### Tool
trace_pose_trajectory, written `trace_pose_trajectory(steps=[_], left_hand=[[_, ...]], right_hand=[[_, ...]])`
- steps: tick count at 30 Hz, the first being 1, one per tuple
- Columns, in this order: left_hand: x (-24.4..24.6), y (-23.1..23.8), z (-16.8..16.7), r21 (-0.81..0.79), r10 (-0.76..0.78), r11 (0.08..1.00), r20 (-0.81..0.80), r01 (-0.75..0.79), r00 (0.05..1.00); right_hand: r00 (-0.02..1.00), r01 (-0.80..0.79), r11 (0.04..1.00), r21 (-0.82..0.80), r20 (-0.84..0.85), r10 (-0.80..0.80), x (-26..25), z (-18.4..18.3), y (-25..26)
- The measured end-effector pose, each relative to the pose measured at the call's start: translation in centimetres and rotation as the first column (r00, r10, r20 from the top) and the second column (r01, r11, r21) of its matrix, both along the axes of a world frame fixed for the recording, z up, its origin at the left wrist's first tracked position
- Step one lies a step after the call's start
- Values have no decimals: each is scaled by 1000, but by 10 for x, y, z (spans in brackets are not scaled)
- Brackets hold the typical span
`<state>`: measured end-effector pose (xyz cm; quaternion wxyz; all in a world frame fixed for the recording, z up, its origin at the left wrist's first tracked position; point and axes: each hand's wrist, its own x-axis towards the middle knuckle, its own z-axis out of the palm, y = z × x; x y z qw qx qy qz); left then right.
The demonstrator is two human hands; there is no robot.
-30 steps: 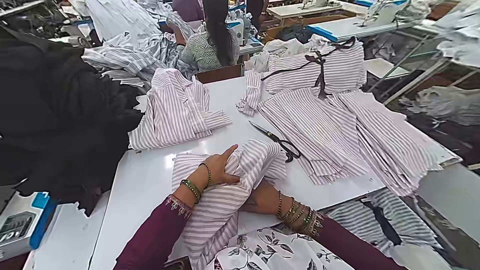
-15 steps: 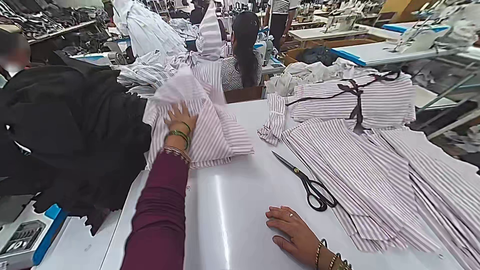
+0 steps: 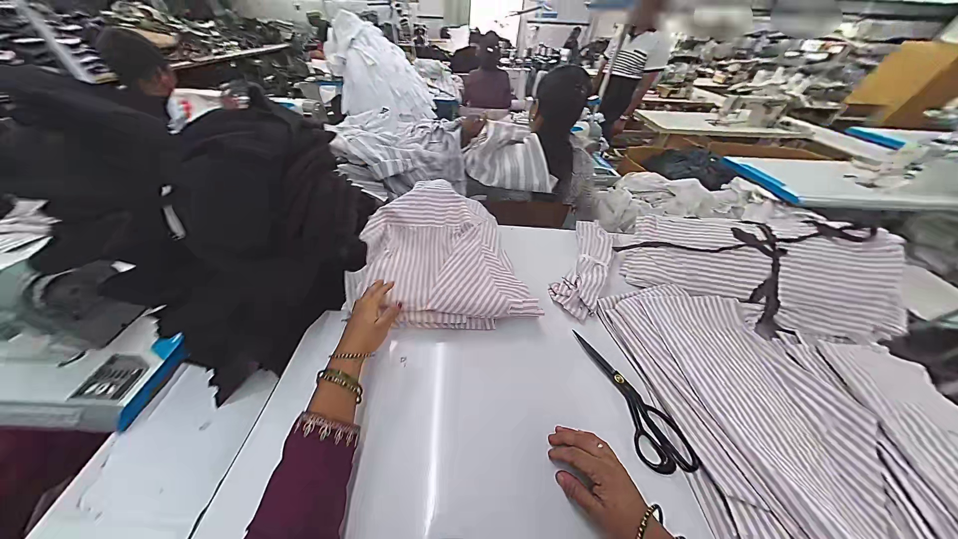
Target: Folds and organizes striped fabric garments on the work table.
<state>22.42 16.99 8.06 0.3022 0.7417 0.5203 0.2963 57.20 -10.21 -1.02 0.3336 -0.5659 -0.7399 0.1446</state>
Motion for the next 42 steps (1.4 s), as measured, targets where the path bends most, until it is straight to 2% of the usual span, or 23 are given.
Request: trace_pose_trajectory(steps=[4,6,8,11,13,15,16,18,21,23,25,27,30,33,39,42], left_hand=[[-90,-133,-39,-252,256,932,-48,-259,966],[-113,-199,-58,-195,343,917,-67,-349,937],[-113,-251,-71,-102,397,907,-122,-409,910],[-87,-285,-86,53,442,894,-269,-445,856],[-74,-303,-79,6,426,897,-282,-442,860],[-76,-324,-61,-130,349,916,-210,-380,913],[-80,-337,-57,-146,358,916,-123,-373,926],[-97,-371,-57,-143,470,870,-45,-471,882],[-135,-441,-87,-188,657,675,-286,-714,697],[-153,-491,-114,-300,674,470,-485,-830,558],[-162,-533,-141,-392,650,251,-609,-885,454],[-166,-565,-170,-404,637,123,-668,-907,384],[-158,-588,-203,-371,630,56,-707,-927,321],[-153,-589,-207,-328,642,55,-712,-943,285],[-183,-580,-194,-417,557,110,-726,-902,404],[-183,-565,-192,-399,533,113,-749,-910,394]], right_hand=[[1000,2,1000,-19,2,-2,2,-1,1],[1000,-14,1000,-7,7,14,2,-3,4],[999,-33,999,2,26,33,2,-4,6],[997,-64,998,6,35,63,3,0,11],[994,-103,994,-22,36,104,3,3,10],[989,-140,988,-58,49,143,4,6,7],[987,-151,987,-62,53,154,6,7,6],[984,-170,983,-63,45,173,6,9,6],[978,-201,976,-79,45,205,7,13,1],[973,-222,972,-79,48,226,12,10,-5],[969,-236,968,-83,58,241,17,9,-11],[967,-241,967,-84,60,246,19,9,-16],[966,-239,968,-78,83,246,22,7,-22],[961,-228,969,-91,140,239,20,6,-29],[931,-158,979,-127,311,191,10,5,-56],[925,-120,986,-114,347,152,5,8,-63]])
